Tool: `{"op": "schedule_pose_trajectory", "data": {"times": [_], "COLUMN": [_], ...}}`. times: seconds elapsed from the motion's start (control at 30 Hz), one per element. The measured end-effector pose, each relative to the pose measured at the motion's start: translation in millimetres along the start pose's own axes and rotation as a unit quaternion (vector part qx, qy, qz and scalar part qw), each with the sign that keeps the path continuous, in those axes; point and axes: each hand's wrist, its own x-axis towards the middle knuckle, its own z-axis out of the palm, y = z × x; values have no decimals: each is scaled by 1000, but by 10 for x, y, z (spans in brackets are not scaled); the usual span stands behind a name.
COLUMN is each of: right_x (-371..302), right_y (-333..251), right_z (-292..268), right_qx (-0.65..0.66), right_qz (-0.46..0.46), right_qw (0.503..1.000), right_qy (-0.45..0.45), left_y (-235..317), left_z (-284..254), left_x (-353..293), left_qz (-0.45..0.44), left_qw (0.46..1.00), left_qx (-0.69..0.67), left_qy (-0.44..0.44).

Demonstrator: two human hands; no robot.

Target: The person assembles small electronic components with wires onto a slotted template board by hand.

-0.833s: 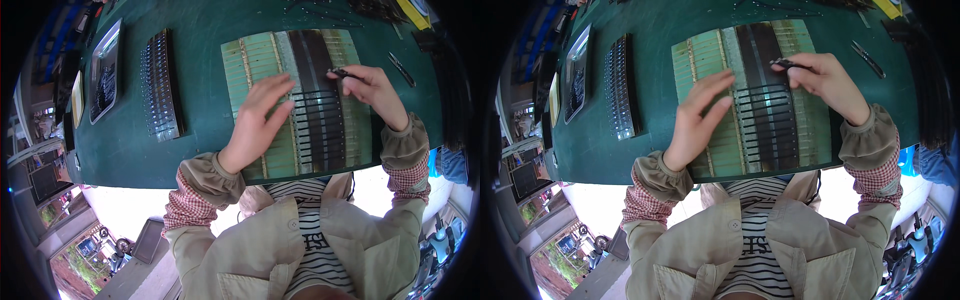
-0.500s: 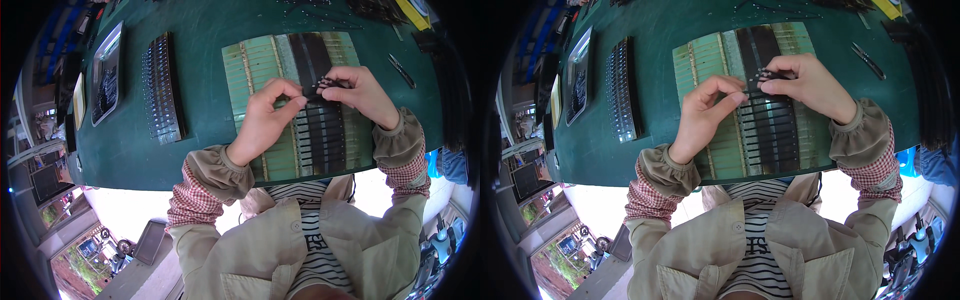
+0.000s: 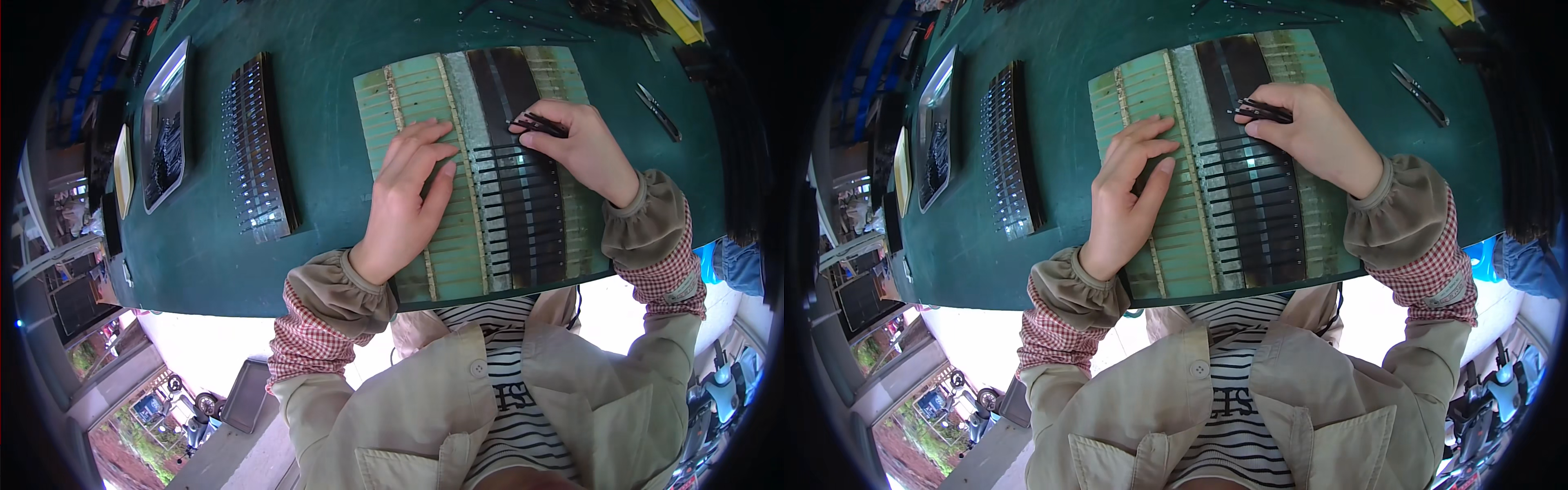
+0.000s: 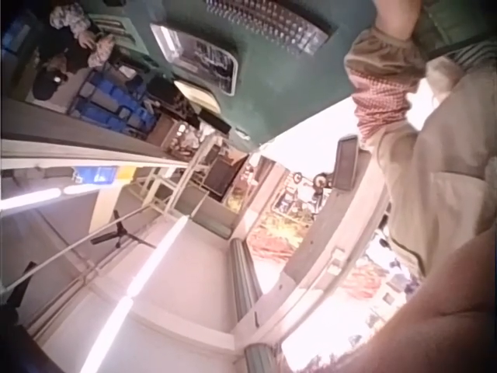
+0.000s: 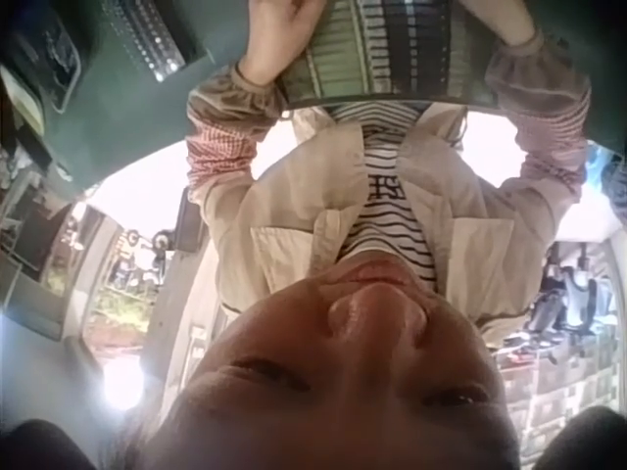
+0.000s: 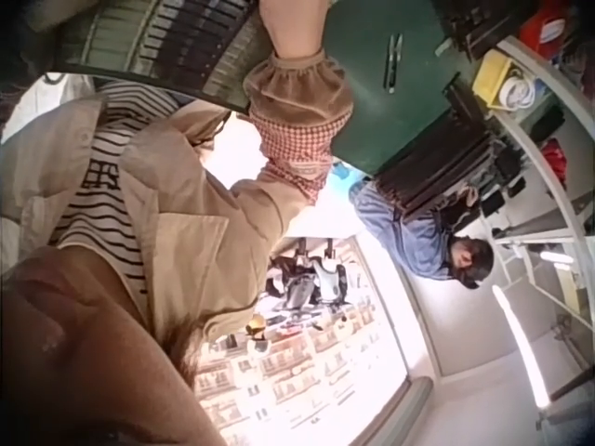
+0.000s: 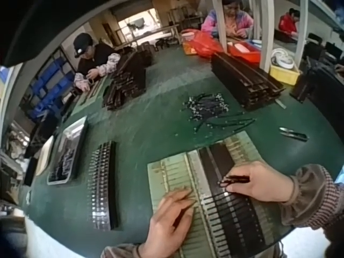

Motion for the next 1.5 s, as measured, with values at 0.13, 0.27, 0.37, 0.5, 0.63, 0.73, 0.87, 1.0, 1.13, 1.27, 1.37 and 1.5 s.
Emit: {"op": "schedule_pose_trajectory", "data": {"times": [0.13,0.27,0.37,0.5,0.63,0.73,0.87,1.0,1.13,1.27,1.37,1.5], "right_x": [-33,-121,-189,-219,-173,-109,-56,9,103,202,232,251], "right_y": [-47,-129,-156,-82,-178,-414,-191,-103,30,57,108,114], "right_z": [33,36,-2,-180,-215,-226,-234,-244,-239,-205,-155,-142], "right_qx": [-61,-155,-215,-177,40,26,23,76,50,12,3,10], "right_qz": [-21,-32,-20,-81,-74,57,-10,3,7,-2,0,-3], "right_qw": [998,987,975,977,996,984,996,996,998,1000,1000,1000], "right_qy": [18,42,58,81,23,-169,-87,-52,-26,-27,-23,-26], "left_y": [107,257,311,277,351,340,262,81,6,-32,-91,-132], "left_z": [30,69,42,-45,14,137,140,123,91,80,91,63], "left_x": [38,14,-43,-21,162,260,324,327,308,248,223,204], "left_qz": [22,95,64,-6,-105,-150,-174,-90,-8,11,12,12], "left_qw": [999,976,984,999,978,964,950,975,999,1000,1000,1000], "left_qx": [23,183,144,-35,-173,-216,-255,-202,-52,16,20,19], "left_qy": [-22,-74,-83,-24,-47,-44,-47,-30,7,9,2,0]}}
